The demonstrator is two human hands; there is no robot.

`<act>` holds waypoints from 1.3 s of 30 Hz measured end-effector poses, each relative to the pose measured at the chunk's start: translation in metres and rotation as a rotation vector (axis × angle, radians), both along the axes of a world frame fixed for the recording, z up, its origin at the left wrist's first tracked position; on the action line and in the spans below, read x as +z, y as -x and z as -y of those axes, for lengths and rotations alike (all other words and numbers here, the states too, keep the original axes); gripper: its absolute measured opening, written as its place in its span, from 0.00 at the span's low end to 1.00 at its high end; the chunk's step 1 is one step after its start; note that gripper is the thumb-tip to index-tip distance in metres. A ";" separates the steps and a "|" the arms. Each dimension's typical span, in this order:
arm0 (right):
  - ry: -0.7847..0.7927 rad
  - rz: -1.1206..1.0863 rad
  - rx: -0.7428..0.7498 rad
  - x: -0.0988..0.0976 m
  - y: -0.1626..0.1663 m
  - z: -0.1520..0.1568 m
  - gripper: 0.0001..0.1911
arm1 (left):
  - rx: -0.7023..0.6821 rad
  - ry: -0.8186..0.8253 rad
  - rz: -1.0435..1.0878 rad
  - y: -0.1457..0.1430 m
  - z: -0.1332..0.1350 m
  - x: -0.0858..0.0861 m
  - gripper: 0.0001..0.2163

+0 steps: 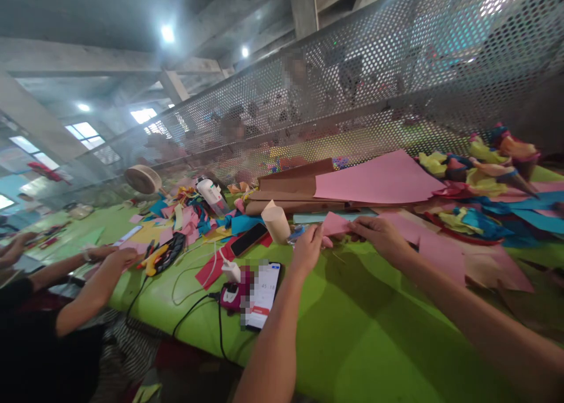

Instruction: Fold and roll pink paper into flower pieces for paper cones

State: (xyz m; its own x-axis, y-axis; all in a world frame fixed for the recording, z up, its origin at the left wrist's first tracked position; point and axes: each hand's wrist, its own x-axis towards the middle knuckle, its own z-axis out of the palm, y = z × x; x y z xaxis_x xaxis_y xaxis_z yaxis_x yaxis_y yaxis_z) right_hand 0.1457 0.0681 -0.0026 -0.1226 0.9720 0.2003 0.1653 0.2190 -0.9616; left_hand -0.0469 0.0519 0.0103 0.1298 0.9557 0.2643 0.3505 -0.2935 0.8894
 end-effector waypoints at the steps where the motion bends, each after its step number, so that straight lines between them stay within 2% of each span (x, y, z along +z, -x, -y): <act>1: 0.009 -0.009 -0.016 0.000 -0.002 -0.001 0.29 | -0.018 0.032 0.022 0.001 0.000 0.000 0.16; 4: 0.034 -0.023 -0.037 0.002 -0.005 -0.002 0.31 | -0.041 0.074 0.060 0.004 -0.001 0.001 0.17; 10: 0.090 -0.064 0.031 0.011 -0.002 0.005 0.30 | 0.042 -0.051 -0.028 0.004 -0.001 0.002 0.15; 13: 0.123 -0.093 0.040 0.012 -0.001 0.006 0.28 | 0.026 -0.068 -0.039 0.003 -0.001 0.002 0.14; 17: 0.141 -0.119 0.022 0.011 -0.001 0.006 0.27 | -0.046 0.005 0.006 0.002 0.000 0.001 0.15; 21: 0.123 -0.107 0.036 0.014 0.000 0.007 0.28 | -0.053 0.052 0.011 0.002 0.000 -0.002 0.19; 27: 0.129 -0.112 0.132 0.018 0.004 0.011 0.28 | -0.004 -0.052 -0.066 0.000 -0.001 -0.003 0.12; 31: 0.123 -0.077 0.086 0.013 0.004 0.009 0.29 | -0.023 -0.053 -0.173 -0.001 -0.001 -0.003 0.12; 35: 0.139 -0.107 0.057 0.012 0.004 0.009 0.28 | -0.073 0.009 -0.087 -0.001 -0.002 -0.006 0.14; 39: 0.174 -0.209 0.089 0.016 0.006 0.012 0.29 | -0.055 0.025 -0.043 0.000 -0.003 -0.007 0.13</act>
State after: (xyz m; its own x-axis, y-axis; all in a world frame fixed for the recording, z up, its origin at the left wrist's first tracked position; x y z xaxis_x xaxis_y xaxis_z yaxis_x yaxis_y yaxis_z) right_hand 0.1394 0.0561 0.0130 -0.1830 0.9812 0.0615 -0.0534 0.0525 -0.9972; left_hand -0.0474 0.0545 0.0031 0.1927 0.9530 0.2336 0.3722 -0.2913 0.8813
